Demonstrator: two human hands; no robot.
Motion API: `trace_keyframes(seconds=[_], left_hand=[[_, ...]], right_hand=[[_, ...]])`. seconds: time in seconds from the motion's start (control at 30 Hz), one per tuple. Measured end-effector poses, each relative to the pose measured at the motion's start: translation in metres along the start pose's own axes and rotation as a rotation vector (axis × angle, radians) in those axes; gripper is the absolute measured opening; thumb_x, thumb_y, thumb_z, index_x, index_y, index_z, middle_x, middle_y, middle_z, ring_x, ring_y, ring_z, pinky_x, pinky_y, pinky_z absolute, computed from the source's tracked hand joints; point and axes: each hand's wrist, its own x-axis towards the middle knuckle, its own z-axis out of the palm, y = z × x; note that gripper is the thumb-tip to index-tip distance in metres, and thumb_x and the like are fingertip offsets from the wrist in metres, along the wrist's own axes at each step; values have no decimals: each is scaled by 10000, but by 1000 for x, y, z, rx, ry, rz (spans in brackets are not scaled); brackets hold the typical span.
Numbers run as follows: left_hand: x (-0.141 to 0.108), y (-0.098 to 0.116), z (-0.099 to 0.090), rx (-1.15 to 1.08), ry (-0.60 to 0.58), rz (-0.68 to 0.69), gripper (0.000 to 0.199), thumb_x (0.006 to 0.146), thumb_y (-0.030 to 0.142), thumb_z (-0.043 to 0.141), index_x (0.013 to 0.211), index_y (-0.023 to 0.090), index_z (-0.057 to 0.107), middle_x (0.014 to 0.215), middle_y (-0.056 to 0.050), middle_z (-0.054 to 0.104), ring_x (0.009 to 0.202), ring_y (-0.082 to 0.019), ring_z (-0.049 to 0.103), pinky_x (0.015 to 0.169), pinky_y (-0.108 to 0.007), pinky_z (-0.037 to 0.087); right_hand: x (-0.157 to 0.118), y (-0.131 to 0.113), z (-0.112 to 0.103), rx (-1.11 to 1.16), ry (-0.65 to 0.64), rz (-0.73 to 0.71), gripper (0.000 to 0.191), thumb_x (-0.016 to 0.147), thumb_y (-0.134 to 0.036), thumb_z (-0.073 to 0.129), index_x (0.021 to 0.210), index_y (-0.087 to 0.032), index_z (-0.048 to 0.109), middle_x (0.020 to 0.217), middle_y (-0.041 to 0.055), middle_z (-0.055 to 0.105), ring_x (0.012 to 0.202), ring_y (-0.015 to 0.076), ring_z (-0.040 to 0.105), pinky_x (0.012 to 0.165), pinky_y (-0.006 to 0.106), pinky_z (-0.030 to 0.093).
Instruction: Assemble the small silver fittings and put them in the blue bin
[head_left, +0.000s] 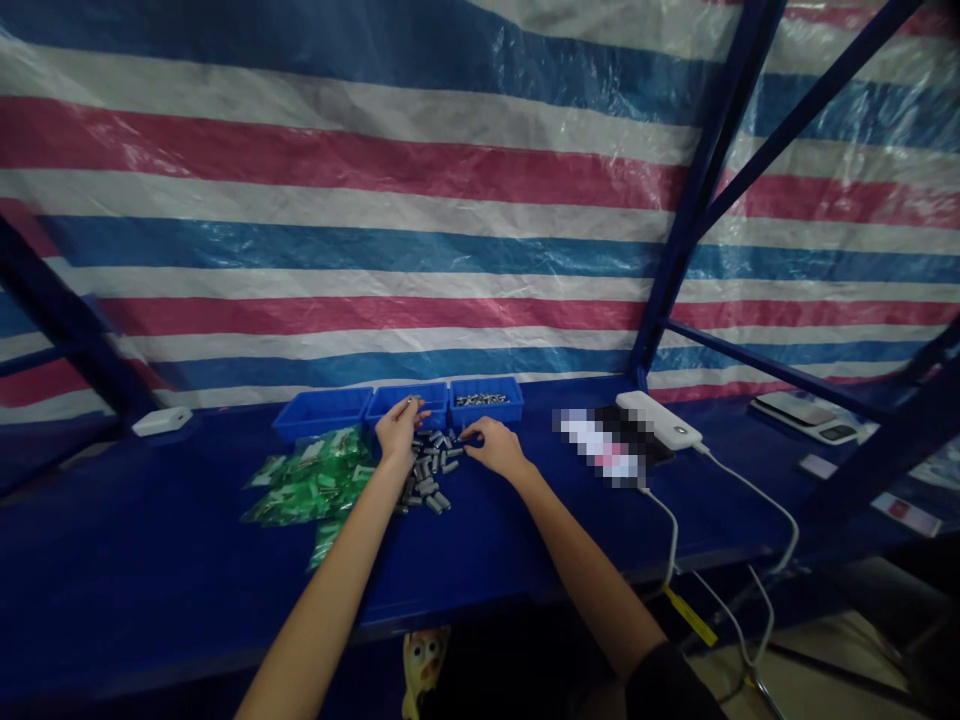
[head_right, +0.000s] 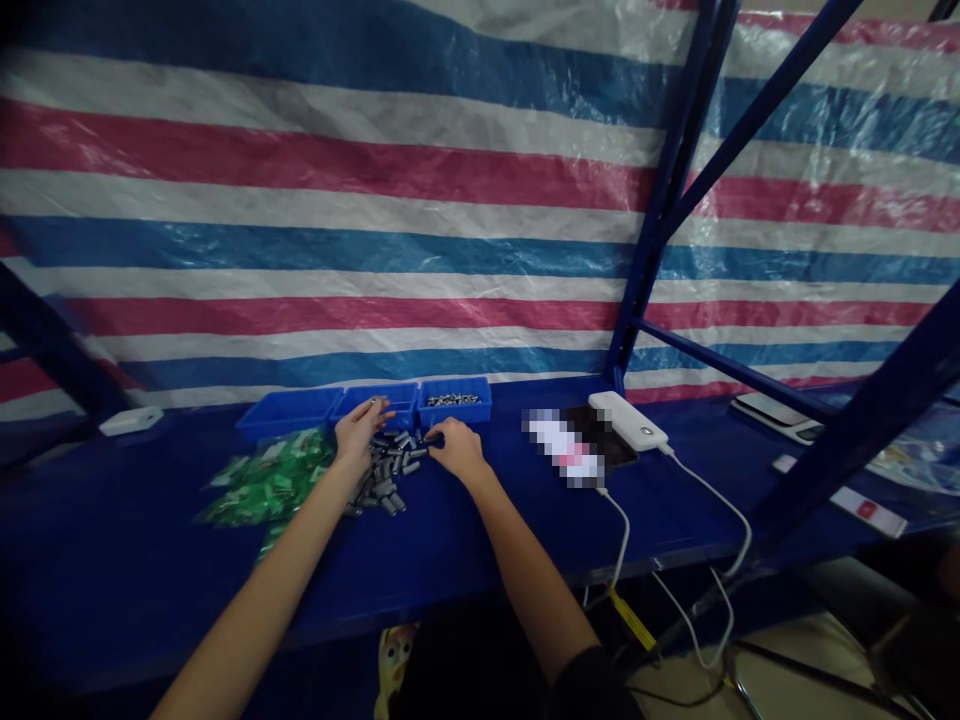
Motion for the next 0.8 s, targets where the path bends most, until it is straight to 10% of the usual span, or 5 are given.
trace_keyframes(seconds=[0.8], left_hand=[[-16,-3,10,217,-197,67,581,712,318,647,1243,145,487,1154,-139,601,540,-95,621,473,-193,409]], right_hand=[[0,-3,-2,12,-4,35,216,680,-176,622,854,-292,675,875,-38,693,791,144,613,661,246,441]])
